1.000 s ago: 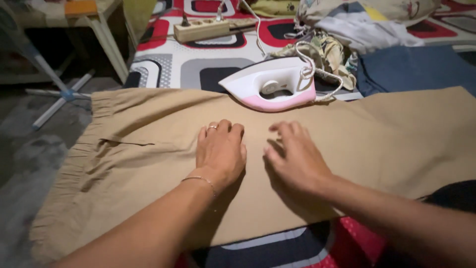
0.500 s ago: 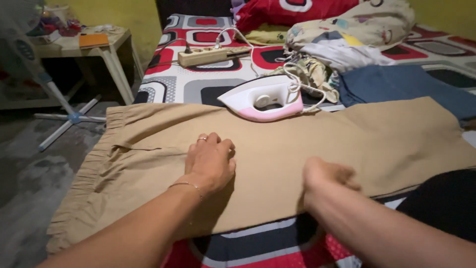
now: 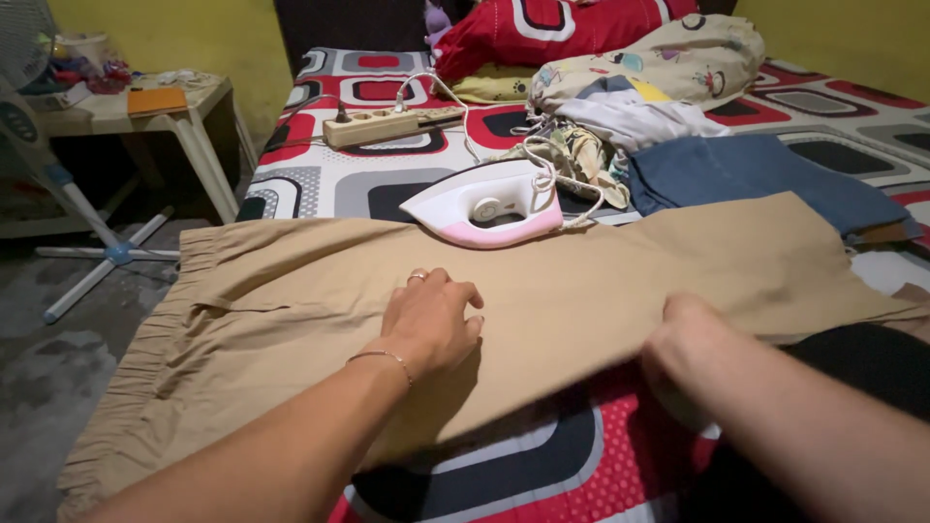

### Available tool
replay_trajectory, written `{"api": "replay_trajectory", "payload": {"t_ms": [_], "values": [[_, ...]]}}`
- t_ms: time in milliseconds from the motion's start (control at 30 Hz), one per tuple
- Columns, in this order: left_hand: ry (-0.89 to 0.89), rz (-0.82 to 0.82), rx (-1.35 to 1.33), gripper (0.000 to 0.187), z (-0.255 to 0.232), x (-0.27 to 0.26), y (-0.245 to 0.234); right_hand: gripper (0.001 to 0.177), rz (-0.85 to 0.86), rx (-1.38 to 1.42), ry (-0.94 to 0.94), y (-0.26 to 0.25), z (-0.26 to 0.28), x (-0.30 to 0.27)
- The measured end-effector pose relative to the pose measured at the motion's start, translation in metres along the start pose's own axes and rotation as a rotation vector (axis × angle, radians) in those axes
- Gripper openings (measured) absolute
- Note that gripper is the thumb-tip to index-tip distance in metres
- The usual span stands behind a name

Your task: The person irons a pair of beige shorts on a bed, then lifts and folds them. Next, the person irons a pair of blue jeans, smoothing the fabric and moving the iron across the surface.

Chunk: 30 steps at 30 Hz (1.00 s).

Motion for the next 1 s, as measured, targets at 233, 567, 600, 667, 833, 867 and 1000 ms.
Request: {"api": "replay_trajectory", "payload": {"t_ms": [233, 567, 600, 667, 833, 867, 1000], "values": [[0.054, -0.074, -0.13, 0.034, -0.012, 0.017, -0.003, 0.029, 0.087, 0.099, -0.03, 0.019, 0.061, 0.042], [0.091, -0.237, -0.524, 0.063, -0.027, 0.072, -0.028, 0.032, -0.144, -0.172, -0.631, 0.038, 0.132, -0.062], [0.097, -0.234, -0.556, 0.067, -0.029, 0.078, -0.033, 0.029, -0.001, -0.091, -0.589, 0.041, 0.141, -0.074], [0.151, -0.238, -0.628, 0.074, -0.035, 0.092, -0.045, 0.023, 0.281, 0.072, -0.493, 0.044, 0.159, -0.096], [0.177, -0.129, -0.818, 0.092, -0.047, 0.128, -0.082, 0.026, 0.718, 0.014, -0.544, 0.005, 0.162, -0.125], [0.159, -0.162, -0.777, 0.093, -0.047, 0.133, -0.092, 0.027, 0.792, 0.019, -0.545, -0.004, 0.162, -0.127], [0.058, -0.232, -0.654, 0.097, -0.036, 0.125, -0.114, 0.03, 1.058, 0.134, -0.533, -0.001, 0.184, -0.12]]}}
Point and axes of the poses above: each hand's wrist, its own x-axis towards the middle knuckle, its own y-axis out of the palm, z = x × y, the point moved 2 cm from there along x, towards the middle knuckle, and after that the axes turned 11 degrees about -x, right-handed, at the moved point
